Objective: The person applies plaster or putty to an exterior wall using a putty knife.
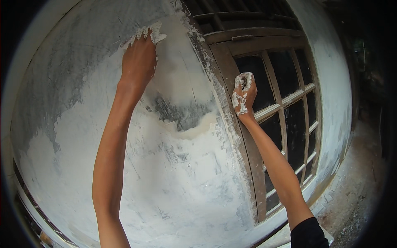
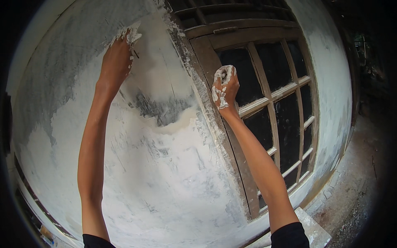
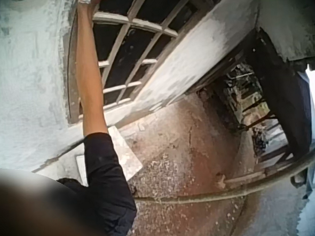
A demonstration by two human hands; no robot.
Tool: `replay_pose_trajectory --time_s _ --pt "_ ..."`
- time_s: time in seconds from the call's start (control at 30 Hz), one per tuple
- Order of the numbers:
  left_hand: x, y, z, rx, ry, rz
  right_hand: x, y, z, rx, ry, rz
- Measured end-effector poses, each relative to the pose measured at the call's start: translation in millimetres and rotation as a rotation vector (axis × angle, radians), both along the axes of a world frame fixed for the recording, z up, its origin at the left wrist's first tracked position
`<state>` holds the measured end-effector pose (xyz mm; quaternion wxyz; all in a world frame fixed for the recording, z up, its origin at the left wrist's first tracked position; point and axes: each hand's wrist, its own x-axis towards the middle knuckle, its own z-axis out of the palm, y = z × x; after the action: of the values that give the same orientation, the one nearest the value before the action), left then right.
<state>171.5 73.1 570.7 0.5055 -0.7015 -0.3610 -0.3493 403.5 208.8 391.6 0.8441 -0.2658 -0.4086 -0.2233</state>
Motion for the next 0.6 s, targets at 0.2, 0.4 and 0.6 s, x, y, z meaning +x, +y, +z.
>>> replay_pose_trajectory --time_s 0.2,0.4,0.6 --pt "-5 76 -72 0.217 0.075 0.067 5 5 -1 0.016 0.017 0.005" --pt "-12 28 -223 -0.211 0.239 0.086 7 2 -5 0.019 -0.027 0.009" --pt "-20 -28 -134 -0.045 0.139 -0.046 16 15 -9 0.038 0.018 0.008"
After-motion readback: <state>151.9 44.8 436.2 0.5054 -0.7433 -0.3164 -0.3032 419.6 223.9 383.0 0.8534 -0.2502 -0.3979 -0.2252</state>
